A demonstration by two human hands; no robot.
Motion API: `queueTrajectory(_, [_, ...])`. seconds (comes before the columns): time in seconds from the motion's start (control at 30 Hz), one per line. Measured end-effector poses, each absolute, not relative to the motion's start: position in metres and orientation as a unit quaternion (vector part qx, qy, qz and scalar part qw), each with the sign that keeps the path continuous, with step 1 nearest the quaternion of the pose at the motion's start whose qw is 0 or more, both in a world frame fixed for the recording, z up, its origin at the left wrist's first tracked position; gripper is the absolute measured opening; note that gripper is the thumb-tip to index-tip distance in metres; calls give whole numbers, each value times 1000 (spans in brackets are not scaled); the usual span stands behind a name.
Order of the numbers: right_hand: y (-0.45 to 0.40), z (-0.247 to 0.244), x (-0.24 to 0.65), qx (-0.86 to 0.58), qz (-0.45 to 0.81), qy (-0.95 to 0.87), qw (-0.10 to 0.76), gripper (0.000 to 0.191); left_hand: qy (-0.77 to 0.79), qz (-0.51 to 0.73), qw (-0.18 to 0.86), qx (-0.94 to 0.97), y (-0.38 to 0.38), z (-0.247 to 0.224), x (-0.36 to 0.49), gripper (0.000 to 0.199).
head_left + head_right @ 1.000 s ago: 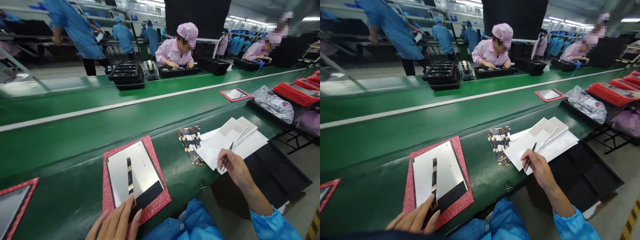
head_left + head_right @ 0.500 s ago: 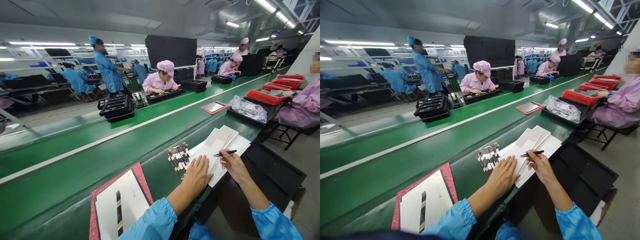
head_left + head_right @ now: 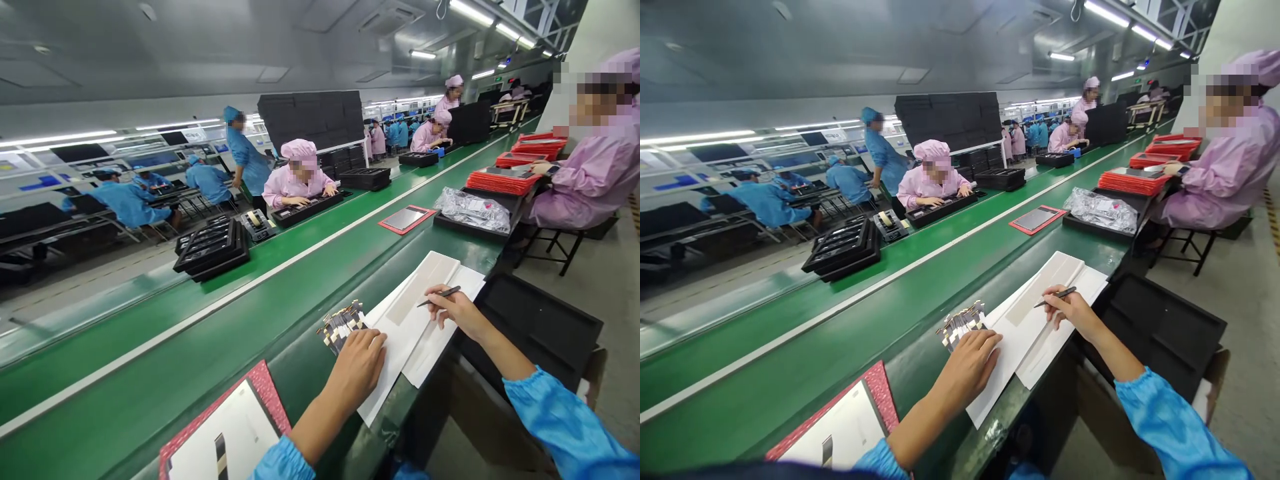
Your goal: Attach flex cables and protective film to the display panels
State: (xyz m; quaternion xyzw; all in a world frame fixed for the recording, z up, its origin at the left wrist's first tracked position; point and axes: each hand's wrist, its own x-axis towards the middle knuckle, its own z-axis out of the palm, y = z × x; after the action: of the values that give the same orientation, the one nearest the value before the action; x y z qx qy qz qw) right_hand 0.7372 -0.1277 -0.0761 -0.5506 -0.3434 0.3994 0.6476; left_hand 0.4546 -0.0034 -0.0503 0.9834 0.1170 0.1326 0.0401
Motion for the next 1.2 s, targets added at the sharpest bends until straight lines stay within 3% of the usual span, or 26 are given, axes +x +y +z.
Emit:
queueTrajectory(0.2, [-83, -73, 756, -635, 360, -378, 570, 22, 99, 132, 68, 984, 10, -56, 504, 34])
queueTrajectory(0.47, [-58, -84, 765, -668, 353, -385, 530, 21, 65, 121, 79, 987, 17, -66, 519, 43])
queueTrajectory(0.73, [-55, -86, 767, -606, 364, -447, 548, 14, 70, 134, 68, 986, 20, -69, 518, 44])
queueTrajectory(1.2, [-55, -78, 763, -656, 361, -412, 520, 16, 80, 145, 76, 983, 17, -73, 517, 44])
